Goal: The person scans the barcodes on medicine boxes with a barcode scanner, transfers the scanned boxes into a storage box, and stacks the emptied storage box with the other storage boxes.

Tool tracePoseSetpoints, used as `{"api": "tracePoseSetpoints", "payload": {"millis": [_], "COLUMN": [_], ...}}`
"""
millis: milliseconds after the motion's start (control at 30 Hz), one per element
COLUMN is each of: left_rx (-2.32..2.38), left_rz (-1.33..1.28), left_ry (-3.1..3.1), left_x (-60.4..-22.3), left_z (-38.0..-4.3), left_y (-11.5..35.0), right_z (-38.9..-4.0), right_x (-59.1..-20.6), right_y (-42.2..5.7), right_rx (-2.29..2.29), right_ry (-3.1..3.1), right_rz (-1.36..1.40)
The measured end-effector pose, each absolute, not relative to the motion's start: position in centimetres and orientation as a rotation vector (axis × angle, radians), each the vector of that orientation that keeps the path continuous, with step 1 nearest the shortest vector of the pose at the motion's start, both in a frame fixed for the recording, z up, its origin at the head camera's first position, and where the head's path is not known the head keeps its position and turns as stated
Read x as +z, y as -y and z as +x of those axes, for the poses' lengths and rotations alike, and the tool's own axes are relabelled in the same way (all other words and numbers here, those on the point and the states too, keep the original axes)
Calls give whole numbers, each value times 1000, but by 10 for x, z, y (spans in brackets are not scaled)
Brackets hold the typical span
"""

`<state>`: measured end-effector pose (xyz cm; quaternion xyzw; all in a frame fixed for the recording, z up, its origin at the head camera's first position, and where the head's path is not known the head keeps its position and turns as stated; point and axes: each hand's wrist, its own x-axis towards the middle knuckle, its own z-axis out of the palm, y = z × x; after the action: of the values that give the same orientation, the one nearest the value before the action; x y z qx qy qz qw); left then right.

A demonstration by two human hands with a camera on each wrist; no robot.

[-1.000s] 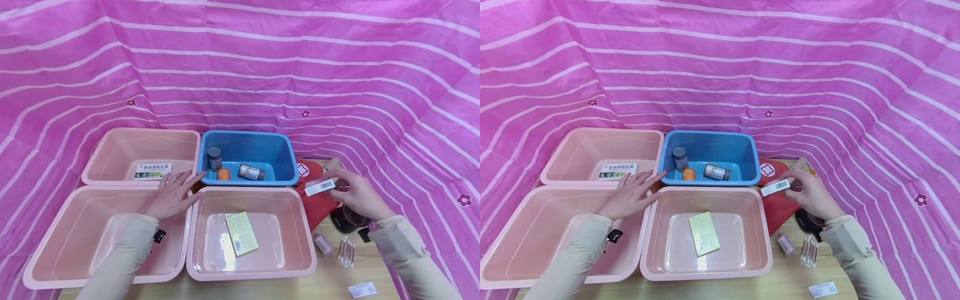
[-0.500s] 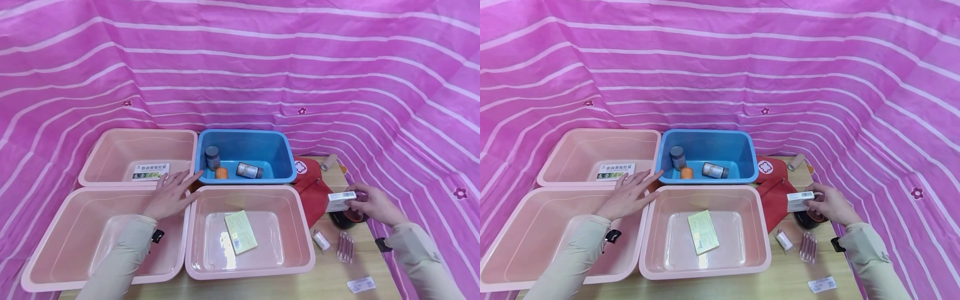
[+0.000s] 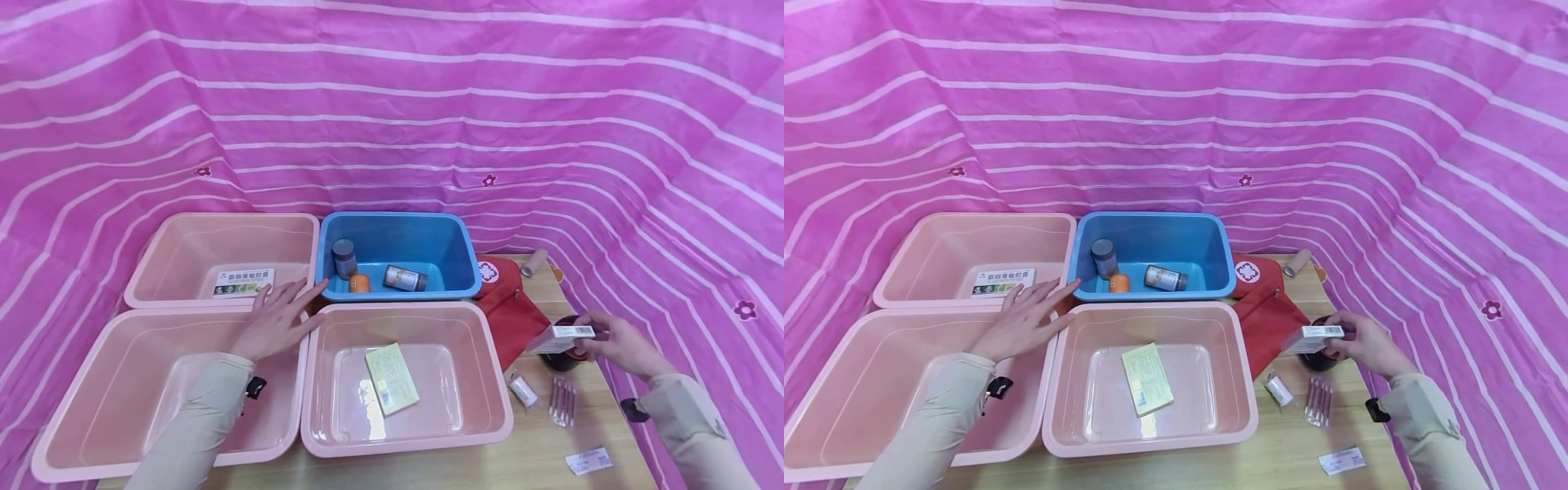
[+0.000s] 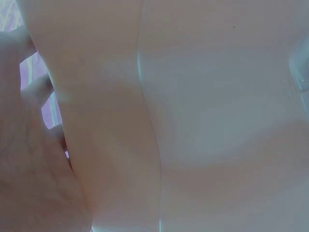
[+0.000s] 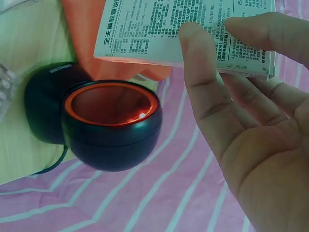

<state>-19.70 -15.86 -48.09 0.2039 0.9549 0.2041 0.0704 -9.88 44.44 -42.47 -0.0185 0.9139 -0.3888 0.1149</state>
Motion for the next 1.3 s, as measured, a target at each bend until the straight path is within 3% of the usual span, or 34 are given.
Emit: {"api": "tracePoseSetpoints", "payload": {"millis": [400,667,1300], "left_rx": [629,628,631], "left_rz": [599,587,593], "left_ry": [-2870,-2863,-2874], "left_x": [-480,-480,-481], "left_z": [-195,-196,-195], "left_y": [158,160,159], "right_z": [-99,-109,-165], "right_x": [-428,-409,-330], "right_y": [-446,-428,-303], "right_rx": [-1151,-1182,-1048], "right_ry": [-2647,-2710,-2840], "right_rz": [-40,-223,-693]}}
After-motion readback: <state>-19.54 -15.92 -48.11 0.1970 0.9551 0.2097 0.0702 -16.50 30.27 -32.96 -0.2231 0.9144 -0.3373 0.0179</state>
